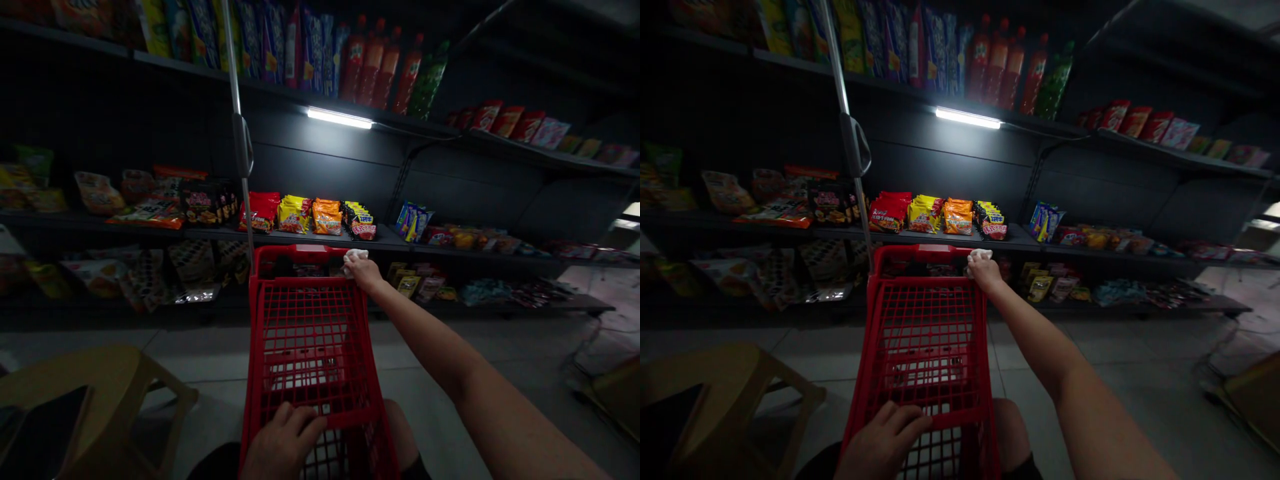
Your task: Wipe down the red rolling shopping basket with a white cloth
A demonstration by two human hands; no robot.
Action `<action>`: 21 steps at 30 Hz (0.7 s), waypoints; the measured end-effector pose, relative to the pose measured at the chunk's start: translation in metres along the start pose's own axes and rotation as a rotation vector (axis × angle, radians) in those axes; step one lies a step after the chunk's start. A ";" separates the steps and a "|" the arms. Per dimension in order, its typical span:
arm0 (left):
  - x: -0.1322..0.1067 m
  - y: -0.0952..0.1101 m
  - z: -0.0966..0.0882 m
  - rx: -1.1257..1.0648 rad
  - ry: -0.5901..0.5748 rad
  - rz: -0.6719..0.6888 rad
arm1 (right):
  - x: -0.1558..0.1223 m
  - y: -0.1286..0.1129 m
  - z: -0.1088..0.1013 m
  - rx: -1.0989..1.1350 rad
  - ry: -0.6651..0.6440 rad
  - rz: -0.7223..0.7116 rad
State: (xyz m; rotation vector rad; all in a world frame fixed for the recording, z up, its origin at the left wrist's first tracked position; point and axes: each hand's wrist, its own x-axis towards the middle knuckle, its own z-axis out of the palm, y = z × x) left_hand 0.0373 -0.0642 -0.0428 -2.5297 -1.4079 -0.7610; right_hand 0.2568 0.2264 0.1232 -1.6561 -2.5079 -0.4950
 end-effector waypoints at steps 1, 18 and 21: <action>0.000 0.000 0.001 0.000 0.010 0.011 | -0.012 -0.002 0.002 -0.011 -0.002 -0.010; 0.004 0.012 -0.024 0.050 -0.093 -0.052 | -0.161 -0.067 -0.053 0.529 -0.232 -0.394; 0.008 0.017 -0.032 0.071 -0.112 -0.067 | -0.091 -0.060 -0.059 0.591 0.115 -0.135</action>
